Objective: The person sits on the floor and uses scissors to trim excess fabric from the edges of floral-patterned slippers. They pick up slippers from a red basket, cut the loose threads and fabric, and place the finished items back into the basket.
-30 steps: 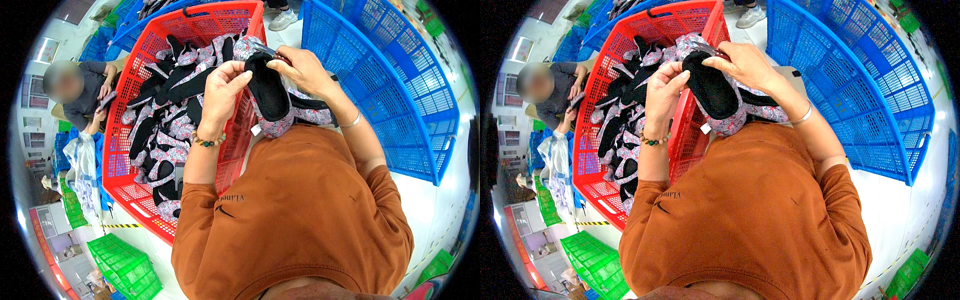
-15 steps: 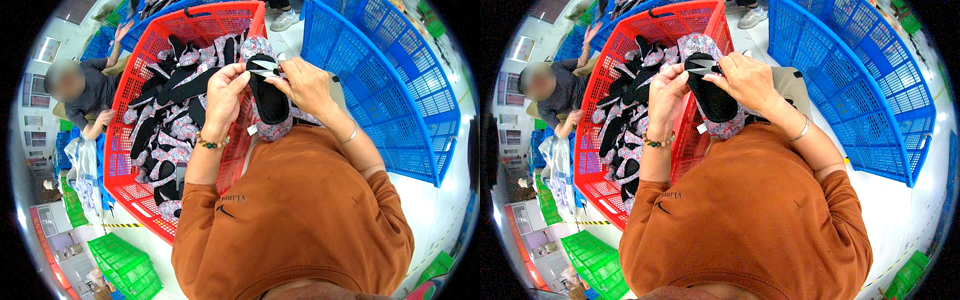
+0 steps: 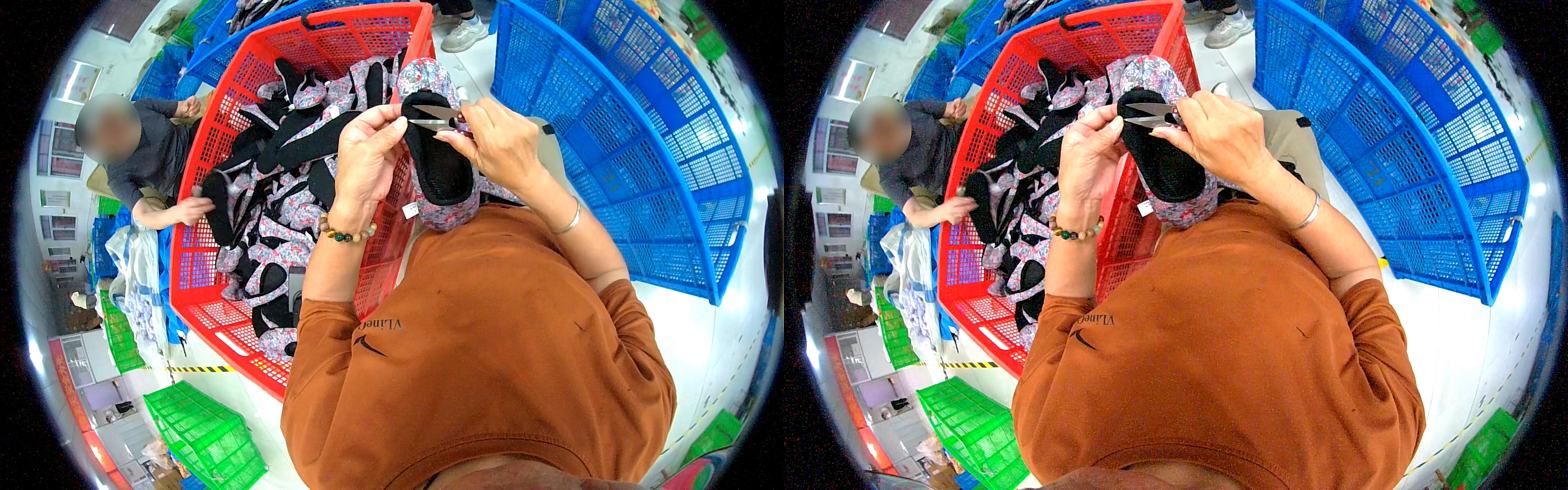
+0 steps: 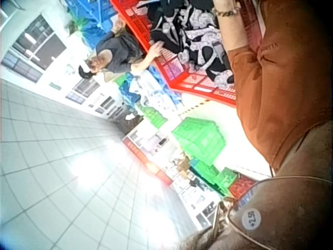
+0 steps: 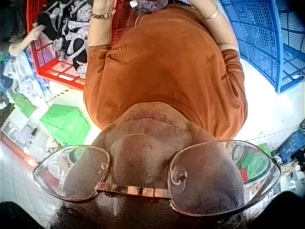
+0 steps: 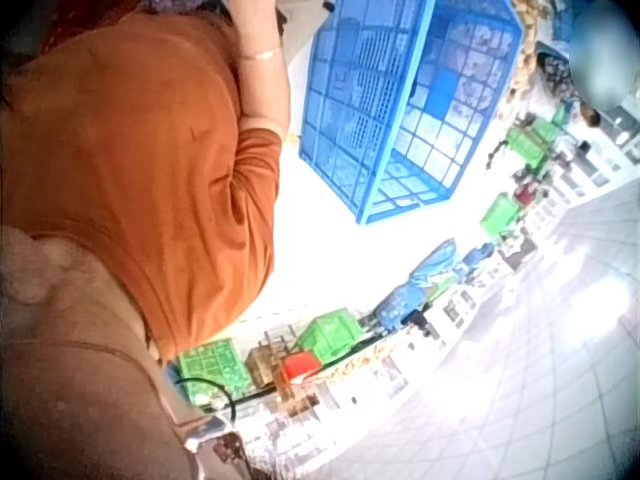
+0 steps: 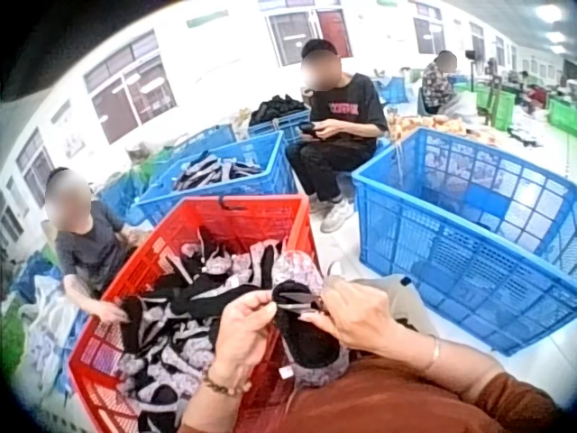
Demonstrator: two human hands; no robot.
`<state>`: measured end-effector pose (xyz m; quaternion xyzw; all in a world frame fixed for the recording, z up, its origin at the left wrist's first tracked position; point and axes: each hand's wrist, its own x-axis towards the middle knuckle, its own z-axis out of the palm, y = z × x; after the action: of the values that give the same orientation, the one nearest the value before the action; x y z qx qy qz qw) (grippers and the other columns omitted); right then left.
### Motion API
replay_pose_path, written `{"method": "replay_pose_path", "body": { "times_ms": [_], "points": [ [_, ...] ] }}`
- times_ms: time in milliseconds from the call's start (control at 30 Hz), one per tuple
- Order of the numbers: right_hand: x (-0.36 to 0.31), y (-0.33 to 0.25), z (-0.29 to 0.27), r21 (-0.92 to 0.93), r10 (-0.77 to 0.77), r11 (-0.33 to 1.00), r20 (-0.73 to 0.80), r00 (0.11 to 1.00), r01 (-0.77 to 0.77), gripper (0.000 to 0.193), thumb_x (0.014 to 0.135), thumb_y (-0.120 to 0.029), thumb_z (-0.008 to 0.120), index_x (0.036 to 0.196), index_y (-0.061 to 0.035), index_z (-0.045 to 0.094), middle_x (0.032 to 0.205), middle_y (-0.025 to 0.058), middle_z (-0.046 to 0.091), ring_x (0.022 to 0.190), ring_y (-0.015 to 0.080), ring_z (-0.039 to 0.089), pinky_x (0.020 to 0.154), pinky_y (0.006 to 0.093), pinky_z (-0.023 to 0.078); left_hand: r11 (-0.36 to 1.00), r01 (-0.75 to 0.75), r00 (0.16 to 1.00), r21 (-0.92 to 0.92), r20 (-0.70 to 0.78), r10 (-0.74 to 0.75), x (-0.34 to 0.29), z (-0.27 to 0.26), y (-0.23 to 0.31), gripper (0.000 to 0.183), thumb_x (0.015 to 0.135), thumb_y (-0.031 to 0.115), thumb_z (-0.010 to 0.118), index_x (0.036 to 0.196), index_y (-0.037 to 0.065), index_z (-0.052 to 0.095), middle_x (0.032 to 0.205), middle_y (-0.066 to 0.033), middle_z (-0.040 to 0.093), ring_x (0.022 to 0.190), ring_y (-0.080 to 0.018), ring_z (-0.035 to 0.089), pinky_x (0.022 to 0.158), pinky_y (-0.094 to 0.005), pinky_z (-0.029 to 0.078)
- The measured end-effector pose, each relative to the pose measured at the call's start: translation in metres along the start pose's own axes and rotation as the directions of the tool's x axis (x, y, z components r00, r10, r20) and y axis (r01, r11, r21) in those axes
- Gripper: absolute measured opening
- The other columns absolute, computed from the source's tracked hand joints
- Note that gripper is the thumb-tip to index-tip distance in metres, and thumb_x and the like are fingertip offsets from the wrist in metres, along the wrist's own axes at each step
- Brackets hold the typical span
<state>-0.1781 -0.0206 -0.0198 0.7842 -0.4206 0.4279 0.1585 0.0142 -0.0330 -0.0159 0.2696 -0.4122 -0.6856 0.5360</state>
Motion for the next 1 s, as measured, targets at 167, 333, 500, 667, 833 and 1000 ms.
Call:
{"method": "replay_pose_path", "body": {
  "times_ms": [167,333,500,667,833,1000],
  "points": [
    [0.0077,-0.0037,-0.0048,0.022,0.002,1.000,-0.002,1.000,-0.001,0.032,0.074,-0.038,0.064,0.077,-0.0076,0.053,0.064,0.0046,0.049,0.054,0.0209,0.053,0.046,0.0299,0.041,0.999,-0.003,0.999,0.039,0.033,0.002,-0.0014,0.0037,0.0010,0.018,0.082,0.000,0.056,0.099,-0.006,0.056,0.090,-0.0085,0.062,0.080,-0.0118,0.059,0.073,-0.0224,0.048],
    [0.0086,-0.0040,-0.0039,0.054,0.007,0.999,0.022,1.000,-0.008,0.032,0.074,-0.037,0.064,0.077,-0.0070,0.054,0.065,0.0052,0.051,0.053,0.0216,0.053,0.046,0.0302,0.041,0.997,-0.016,0.999,0.072,0.041,0.013,-0.0038,0.0065,0.0021,0.018,0.082,0.001,0.056,0.099,-0.006,0.056,0.091,-0.0076,0.062,0.078,-0.0111,0.059,0.074,-0.0220,0.047],
    [0.0070,-0.0046,-0.0039,0.081,0.038,0.996,0.070,0.997,-0.044,0.030,0.077,-0.037,0.060,0.072,-0.0088,0.050,0.066,0.0052,0.051,0.059,0.0217,0.056,0.048,0.0323,0.042,0.994,-0.015,1.000,0.110,0.024,0.013,-0.0049,0.0090,0.0023,0.019,0.082,0.002,0.057,0.099,-0.005,0.056,0.089,-0.0057,0.061,0.077,-0.0090,0.057,0.072,-0.0205,0.046],
    [0.0067,-0.0025,-0.0052,0.171,0.063,0.982,0.112,0.992,-0.082,0.030,0.077,-0.036,0.060,0.073,-0.0080,0.051,0.067,0.0069,0.052,0.060,0.0240,0.056,0.048,0.0342,0.043,0.994,-0.008,0.999,0.105,0.038,0.004,-0.0032,0.0059,-0.0004,0.019,0.081,0.002,0.057,0.099,-0.004,0.056,0.089,-0.0049,0.061,0.077,-0.0080,0.056,0.071,-0.0199,0.045],
    [0.0076,-0.0053,-0.0083,0.129,0.075,0.988,0.108,0.991,-0.089,0.029,0.077,-0.033,0.062,0.075,-0.0055,0.054,0.066,0.0078,0.054,0.057,0.0257,0.056,0.047,0.0338,0.042,0.994,0.000,0.999,0.108,0.036,-0.004,-0.0031,0.0057,-0.0011,0.019,0.081,0.001,0.058,0.099,-0.004,0.057,0.088,-0.0053,0.061,0.077,-0.0081,0.056,0.071,-0.0197,0.045],
    [0.0069,-0.0062,-0.0085,0.188,0.138,0.969,0.125,0.982,-0.160,0.028,0.080,-0.033,0.059,0.072,-0.0064,0.054,0.065,0.0102,0.054,0.060,0.0272,0.056,0.049,0.0363,0.043,0.997,0.001,0.999,0.079,0.044,-0.004,-0.0049,0.0101,0.0010,0.017,0.081,-0.001,0.056,0.098,-0.005,0.057,0.089,-0.0069,0.062,0.076,-0.0096,0.058,0.072,-0.0207,0.047]
  ]
}}
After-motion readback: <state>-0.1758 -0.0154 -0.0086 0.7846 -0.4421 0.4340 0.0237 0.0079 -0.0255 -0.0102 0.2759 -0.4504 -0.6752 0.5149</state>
